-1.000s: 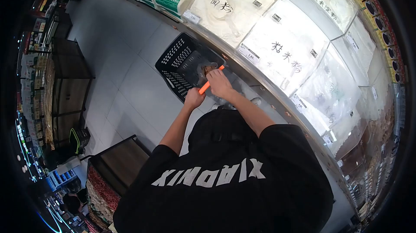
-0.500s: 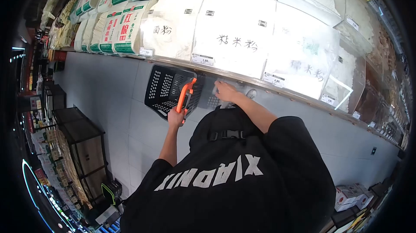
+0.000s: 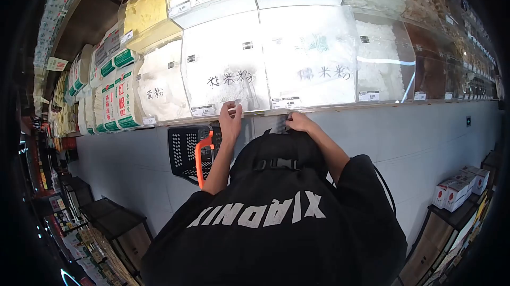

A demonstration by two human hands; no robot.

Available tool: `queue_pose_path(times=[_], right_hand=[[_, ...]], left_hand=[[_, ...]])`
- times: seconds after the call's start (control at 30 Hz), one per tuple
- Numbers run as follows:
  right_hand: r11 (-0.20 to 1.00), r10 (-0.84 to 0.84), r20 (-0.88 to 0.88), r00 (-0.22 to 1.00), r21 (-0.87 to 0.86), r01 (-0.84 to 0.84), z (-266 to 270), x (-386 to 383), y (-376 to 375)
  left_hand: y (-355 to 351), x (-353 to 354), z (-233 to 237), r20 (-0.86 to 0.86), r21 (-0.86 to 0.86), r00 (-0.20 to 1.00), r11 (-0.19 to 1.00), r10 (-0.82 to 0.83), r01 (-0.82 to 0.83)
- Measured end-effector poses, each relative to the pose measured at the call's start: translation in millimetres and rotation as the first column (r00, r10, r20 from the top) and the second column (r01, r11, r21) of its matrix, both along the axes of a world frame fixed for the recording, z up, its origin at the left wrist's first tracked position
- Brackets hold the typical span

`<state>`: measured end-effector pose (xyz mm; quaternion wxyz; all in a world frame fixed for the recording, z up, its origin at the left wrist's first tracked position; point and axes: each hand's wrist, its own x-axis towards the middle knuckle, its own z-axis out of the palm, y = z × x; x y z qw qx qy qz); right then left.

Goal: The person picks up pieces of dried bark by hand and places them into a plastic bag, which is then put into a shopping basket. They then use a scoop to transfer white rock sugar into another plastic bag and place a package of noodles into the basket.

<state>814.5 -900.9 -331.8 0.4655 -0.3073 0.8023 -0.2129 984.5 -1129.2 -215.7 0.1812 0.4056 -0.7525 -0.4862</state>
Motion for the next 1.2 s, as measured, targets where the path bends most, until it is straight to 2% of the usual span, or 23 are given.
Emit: queue_pose_path(times=[0.03, 0.07, 0.13, 0.17, 0.23, 0.27, 0.33, 0.37, 0.43, 0.47, 0.5, 0.53, 0.57, 0.6, 0.63, 0.7, 0.8, 0.83, 0.9, 1.0, 1.13, 1.2], right_hand=[[0.999, 0.016, 0.105, 0.994, -0.034, -0.013, 7.8, -6.0, 3.7], [1.000, 0.002, 0.098, 0.995, -0.032, 0.001, 23.8, -9.3, 7.2], [0.997, -0.039, 0.266, 0.963, -0.058, 0.056, 68.7, -15.5, 12.1], [0.996, -0.048, 0.260, 0.964, -0.058, 0.065, 79.3, -17.6, 17.3], [0.953, -0.168, 0.425, 0.890, -0.159, 0.256, 95.6, -20.4, 29.5], [0.951, -0.177, 0.425, 0.888, -0.159, 0.265, 106.2, -24.2, 35.7], [0.832, -0.307, 0.601, 0.738, -0.207, 0.515, 122.2, -32.2, 44.9], [0.826, -0.314, 0.603, 0.734, -0.208, 0.524, 121.5, -37.6, 49.5], [0.503, -0.304, 0.843, 0.445, -0.254, 0.826, 119.2, -49.5, 58.5], [0.362, -0.326, 0.890, 0.318, -0.193, 0.912, 119.5, -54.8, 58.9], [0.360, -0.324, 0.892, 0.316, -0.193, 0.913, 119.9, -59.5, 58.6], [0.257, -0.401, 0.873, 0.278, -0.184, 0.949, 121.2, -64.8, 59.0], [0.150, -0.473, 0.850, 0.233, -0.183, 0.972, 120.2, -71.0, 60.3], [0.121, -0.485, 0.848, 0.212, -0.175, 0.977, 118.4, -75.7, 58.9], [0.122, -0.485, 0.848, 0.215, -0.178, 0.976, 116.3, -77.3, 58.4], [0.085, -0.608, 0.770, 0.194, -0.180, 0.980, 114.4, -77.0, 54.1], [0.091, -0.641, 0.732, 0.232, -0.227, 0.970, 100.8, -73.3, 48.1], [0.097, -0.640, 0.731, 0.236, -0.229, 0.969, 94.3, -71.0, 46.9], [0.023, -0.637, 0.742, 0.208, -0.251, 0.968, 90.8, -66.4, 44.9], [-0.021, -0.624, 0.752, 0.212, -0.287, 0.958, 90.3, -56.8, 45.6], [0.010, -0.646, 0.712, 0.273, -0.350, 0.937, 92.6, -40.7, 53.8], [-0.021, -0.645, 0.716, 0.266, -0.365, 0.931, 93.2, -32.3, 55.3]], left_hand=[[4.8, -20.9, 4.5, -0.037, 0.015, 0.997, 0.998, -0.068, 0.069], [9.6, -39.7, 7.1, -0.076, 0.026, 0.988, 0.991, -0.132, 0.135], [20.1, -71.5, 9.7, -0.100, 0.032, 0.980, 0.984, -0.171, 0.174], [24.2, -84.3, 9.6, -0.114, 0.035, 0.974, 0.979, -0.197, 0.202], [31.9, -105.3, 10.3, -0.127, 0.061, 0.964, 0.969, -0.232, 0.241], [36.1, -113.3, 11.0, -0.109, 0.078, 0.964, 0.965, -0.243, 0.252], [44.4, -123.9, 14.6, -0.086, 0.094, 0.960, 0.957, -0.266, 0.273], [47.8, -128.7, 16.5, -0.083, 0.090, 0.957, 0.955, -0.277, 0.284], [54.0, -137.4, 19.4, -0.079, 0.085, 0.953, 0.950, -0.293, 0.299], [55.1, -140.7, 14.7, -0.069, 0.037, 0.956, 0.957, -0.285, 0.288], [54.9, -142.3, 10.4, -0.060, -0.012, 0.960, 0.962, -0.274, 0.274], [53.2, -143.0, 6.7, -0.059, -0.015, 0.960, 0.961, -0.275, 0.275], [50.8, -144.1, 1.6, -0.086, 0.090, 0.958, 0.955, -0.275, 0.282], [49.4, -145.1, -3.5, -0.114, 0.195, 0.956, 0.937, -0.271, 0.289], [49.6, -143.5, -9.3, -0.116, 0.194, 0.956, 0.937, -0.271, 0.289], [52.7, -135.2, -10.8, -0.174, 0.211, 0.949, 0.931, -0.262, 0.296], [56.5, -117.6, -7.0, -0.171, 0.189, 0.948, 0.936, -0.268, 0.298], [59.0, -111.6, -5.1, -0.172, 0.189, 0.950, 0.937, -0.262, 0.293], [64.4, -101.8, -4.3, -0.190, 0.184, 0.946, 0.937, -0.263, 0.298], [71.7, -87.2, -9.2, -0.180, 0.152, 0.939, 0.935, -0.292, 0.320], [75.2, -64.7, -20.3, -0.248, 0.157, 0.926, 0.932, -0.284, 0.327], [78.0, -52.1, -13.1, -0.326, 0.237, 0.906, 0.905, -0.270, 0.354]])
